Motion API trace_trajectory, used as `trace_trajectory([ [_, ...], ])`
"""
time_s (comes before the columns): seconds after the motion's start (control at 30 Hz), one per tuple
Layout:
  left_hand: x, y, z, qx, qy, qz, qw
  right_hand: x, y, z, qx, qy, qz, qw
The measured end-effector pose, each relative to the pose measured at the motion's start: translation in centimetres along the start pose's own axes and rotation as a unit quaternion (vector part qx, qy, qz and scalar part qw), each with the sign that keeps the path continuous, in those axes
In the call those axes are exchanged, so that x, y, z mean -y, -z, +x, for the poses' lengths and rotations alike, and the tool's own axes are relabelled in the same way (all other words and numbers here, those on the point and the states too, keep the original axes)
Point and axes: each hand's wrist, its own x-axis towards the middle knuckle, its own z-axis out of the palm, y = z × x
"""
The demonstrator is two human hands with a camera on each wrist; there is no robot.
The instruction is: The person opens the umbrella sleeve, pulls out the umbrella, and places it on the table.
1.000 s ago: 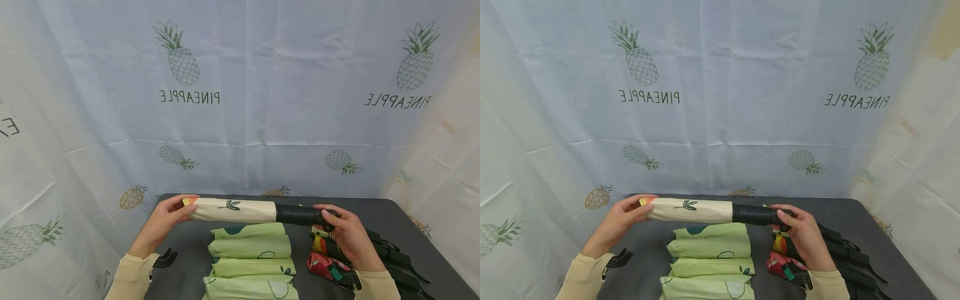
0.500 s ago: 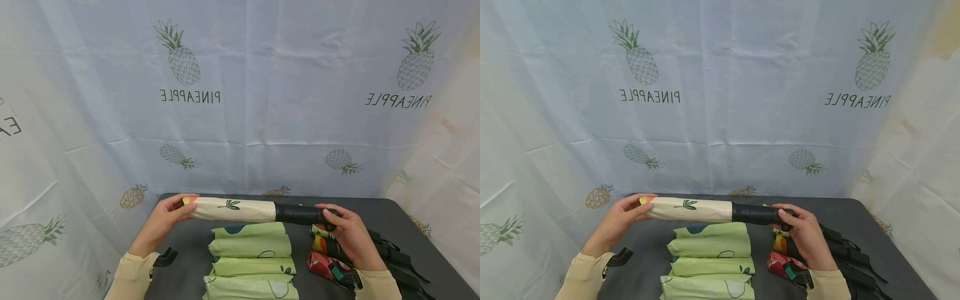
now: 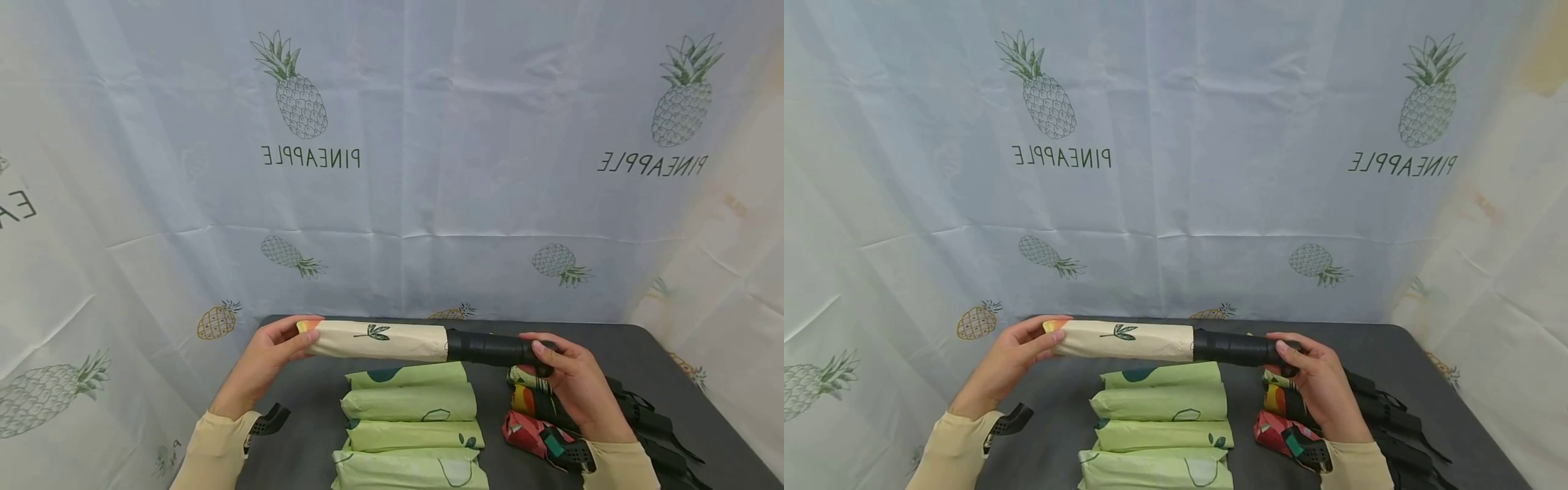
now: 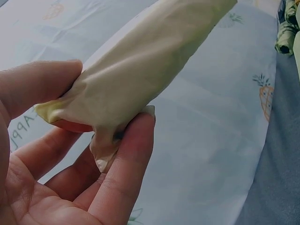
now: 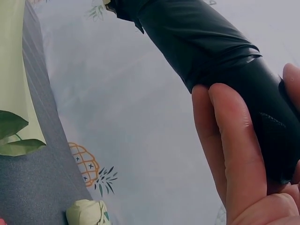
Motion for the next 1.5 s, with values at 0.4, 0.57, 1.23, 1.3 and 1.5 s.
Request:
trace_trajectory([
  [0.4, 0.1, 0.2, 0.1, -0.021, 0.0, -0.003, 0.9998, 0.1, 0.5, 0.0, -0.013, -0.008, 0.002, 0.9999],
  [0.57, 0.6, 0.8, 0.1, -0.036, 0.007, -0.012, 0.9992, 0.1, 0.5, 0.0, -0.017, -0.011, 0.001, 0.9998],
  [1.23, 1.6, 1.0, 0.7, -0.044, 0.03, -0.036, 0.9979, -0.1, 3.7, -1.1, -0.025, -0.019, 0.011, 0.9994],
  [1.3, 1.7, 0.9, 0.9, -0.048, 0.034, -0.039, 0.9975, -0.1, 4.5, -1.5, -0.026, -0.019, 0.014, 0.9994],
  [1.5, 1.9, 0.0, 1.4, -0.054, 0.052, -0.039, 0.9964, 0.1, 8.1, -3.7, -0.027, -0.015, 0.026, 0.9992],
])
